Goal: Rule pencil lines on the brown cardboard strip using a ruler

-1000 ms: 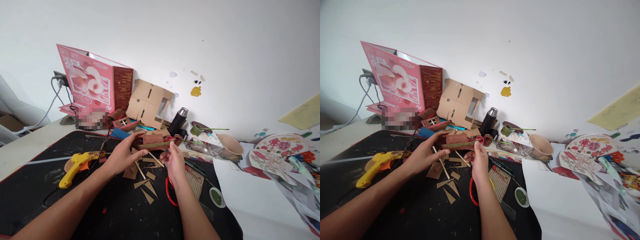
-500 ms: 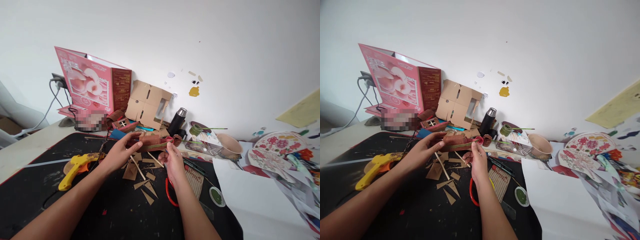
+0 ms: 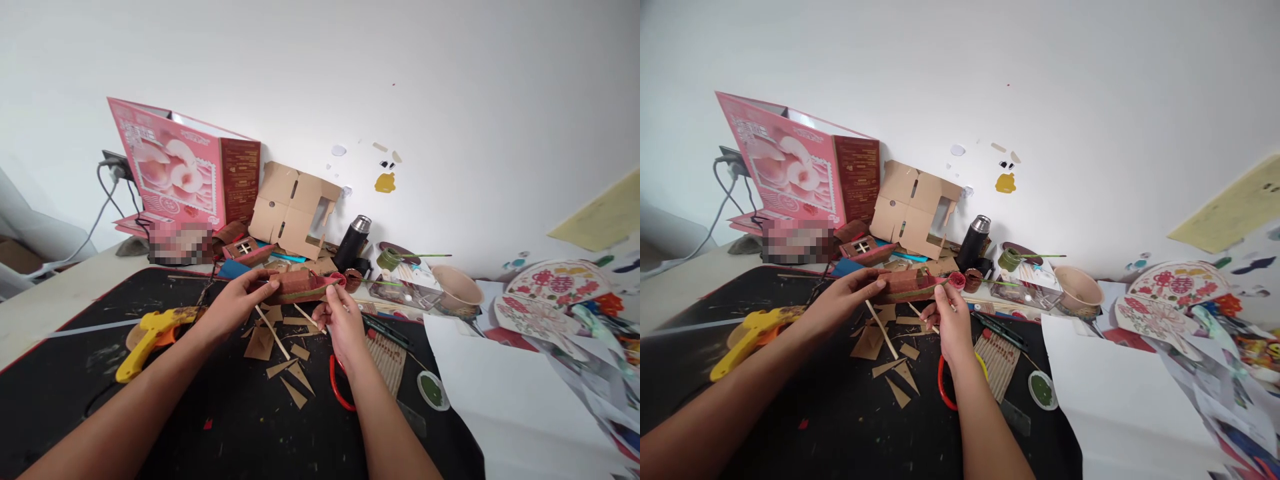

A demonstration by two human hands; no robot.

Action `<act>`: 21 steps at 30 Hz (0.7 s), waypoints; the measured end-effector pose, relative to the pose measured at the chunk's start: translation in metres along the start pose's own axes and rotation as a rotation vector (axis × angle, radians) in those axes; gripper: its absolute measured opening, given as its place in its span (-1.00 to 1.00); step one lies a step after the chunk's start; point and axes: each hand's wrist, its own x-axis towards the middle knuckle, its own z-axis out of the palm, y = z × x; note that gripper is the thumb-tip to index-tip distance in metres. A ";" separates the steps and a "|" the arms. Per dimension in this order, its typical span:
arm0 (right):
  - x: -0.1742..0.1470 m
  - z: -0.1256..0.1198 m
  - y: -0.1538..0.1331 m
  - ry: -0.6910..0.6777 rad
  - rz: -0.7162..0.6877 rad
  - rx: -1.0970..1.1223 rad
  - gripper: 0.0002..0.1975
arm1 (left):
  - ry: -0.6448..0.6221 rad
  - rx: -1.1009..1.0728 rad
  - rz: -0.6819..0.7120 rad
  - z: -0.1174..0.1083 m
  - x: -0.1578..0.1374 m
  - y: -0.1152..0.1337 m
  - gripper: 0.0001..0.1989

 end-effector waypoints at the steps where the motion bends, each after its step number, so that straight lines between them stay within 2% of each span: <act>1: 0.000 0.000 0.000 0.000 -0.001 0.002 -0.40 | -0.003 -0.014 -0.002 0.000 0.000 0.000 -0.25; 14: -0.004 0.002 -0.005 -0.012 0.007 0.004 -0.43 | -0.028 -0.146 -0.053 0.001 0.003 -0.002 -0.34; 21: -0.003 0.001 -0.003 -0.020 0.027 -0.006 -0.33 | -0.001 -0.189 -0.069 0.002 0.003 -0.003 -0.37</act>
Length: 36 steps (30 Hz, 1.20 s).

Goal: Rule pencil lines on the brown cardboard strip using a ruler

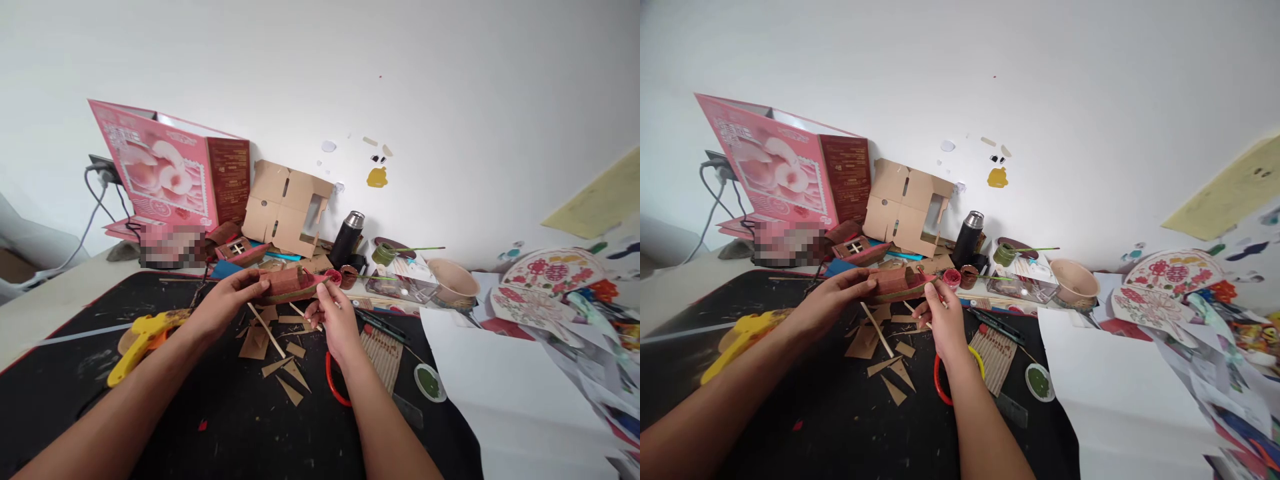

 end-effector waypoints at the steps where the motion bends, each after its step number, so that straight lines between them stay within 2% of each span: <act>1: 0.000 0.000 0.000 -0.002 0.003 -0.003 -0.33 | 0.003 -0.004 0.000 0.000 0.000 0.000 -0.36; 13: 0.003 0.000 0.004 0.003 0.003 -0.016 -0.30 | 0.020 -0.014 0.002 -0.003 0.003 -0.007 -0.35; 19: 0.002 0.000 0.005 0.009 0.011 -0.016 -0.32 | 0.100 -0.022 0.023 -0.003 0.003 -0.009 -0.22; 24: 0.002 0.001 0.005 0.011 0.016 -0.013 -0.34 | 0.141 -0.021 0.045 -0.004 0.005 -0.012 -0.31; 36: 0.000 0.003 0.004 0.033 0.028 -0.012 -0.35 | 0.141 -0.001 0.030 -0.001 0.005 -0.011 -0.32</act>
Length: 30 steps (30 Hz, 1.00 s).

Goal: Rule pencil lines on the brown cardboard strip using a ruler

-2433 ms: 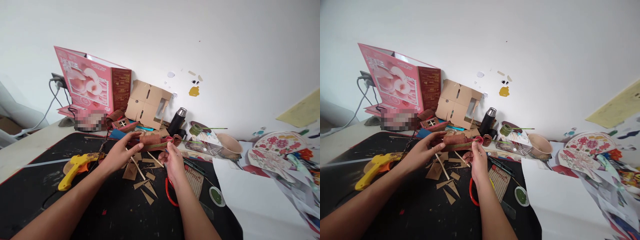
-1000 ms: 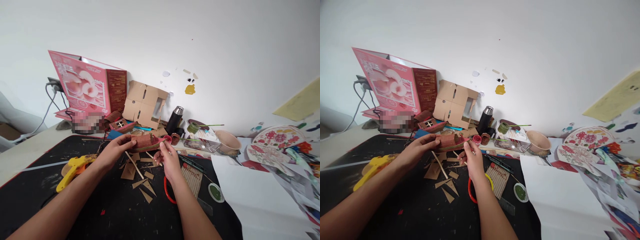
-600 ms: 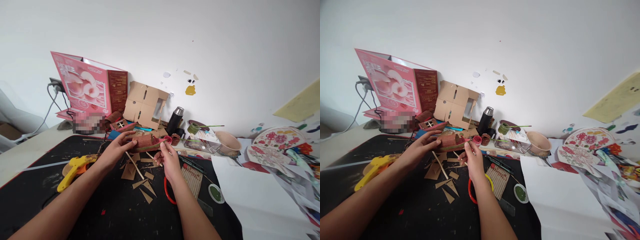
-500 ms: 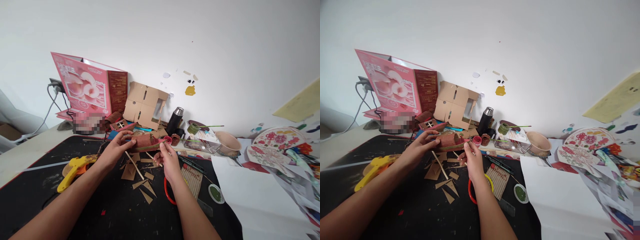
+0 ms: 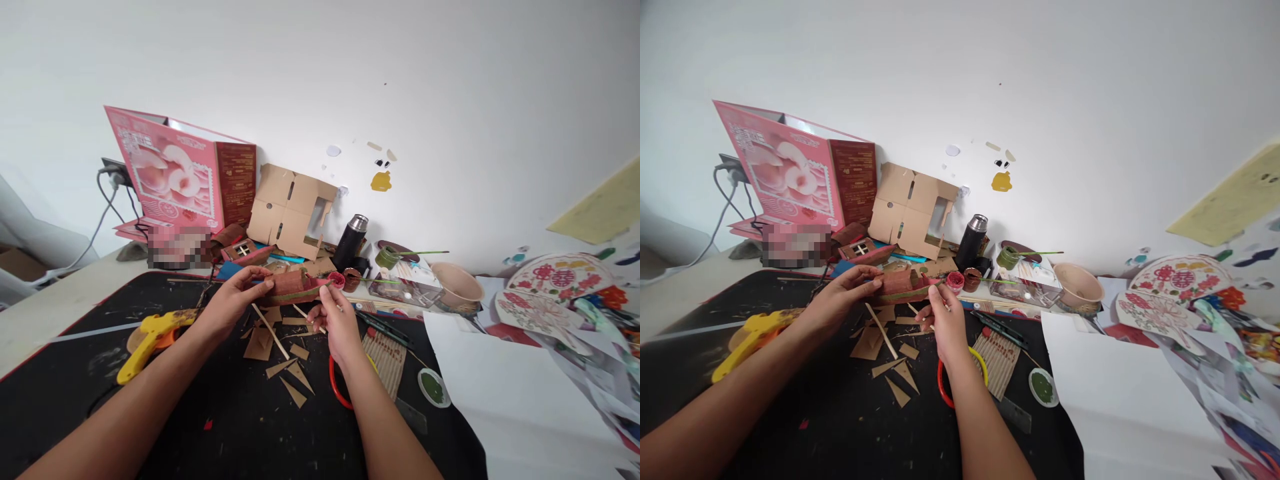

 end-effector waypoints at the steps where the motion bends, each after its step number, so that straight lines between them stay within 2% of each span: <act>1: 0.000 0.000 0.000 0.003 0.000 0.000 -0.35 | 0.002 0.000 -0.001 0.000 0.000 0.000 -0.32; 15: -0.001 0.000 0.002 0.009 0.005 -0.017 -0.39 | -0.006 0.038 0.011 -0.001 0.001 -0.006 -0.27; 22: 0.001 -0.001 0.000 0.018 0.004 -0.010 -0.36 | 0.002 0.065 0.028 -0.002 0.001 -0.003 -0.05; 30: 0.002 -0.002 0.003 0.019 0.001 -0.021 -0.32 | -0.036 0.091 0.020 -0.002 -0.001 0.000 -0.08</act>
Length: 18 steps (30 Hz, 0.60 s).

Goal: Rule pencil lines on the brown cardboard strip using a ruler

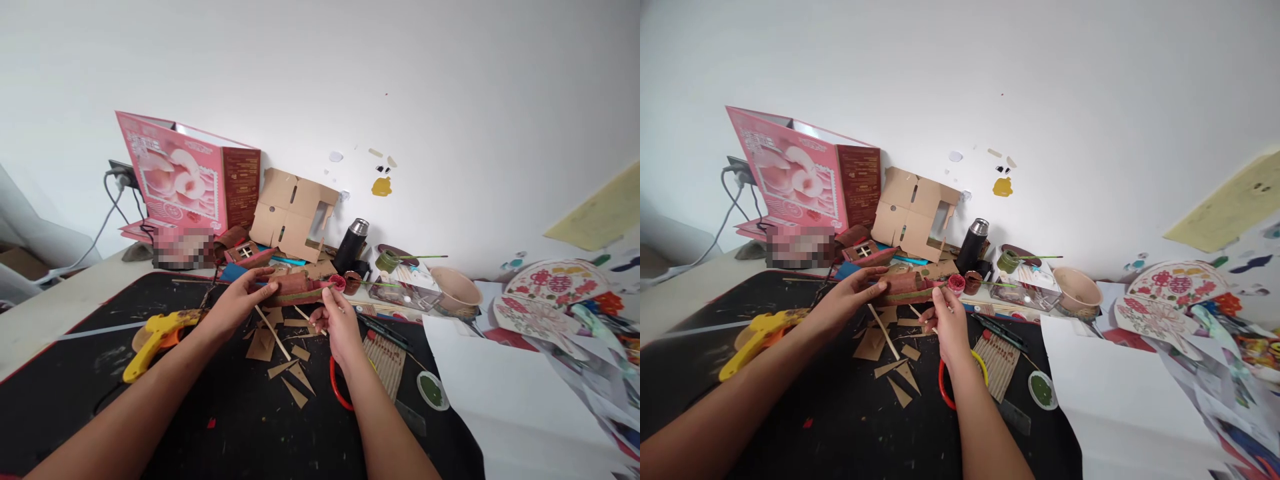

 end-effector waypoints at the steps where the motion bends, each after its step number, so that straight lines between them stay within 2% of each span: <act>1: 0.000 0.000 0.001 -0.002 0.000 -0.003 -0.33 | -0.001 0.003 0.002 0.000 0.000 0.001 -0.09; 10: 0.001 -0.002 0.004 -0.007 0.008 -0.022 -0.36 | -0.039 0.056 0.031 -0.001 -0.001 0.003 -0.26; 18: 0.001 -0.001 0.005 0.003 0.014 -0.022 -0.34 | -0.018 0.095 0.031 -0.002 0.002 -0.003 -0.19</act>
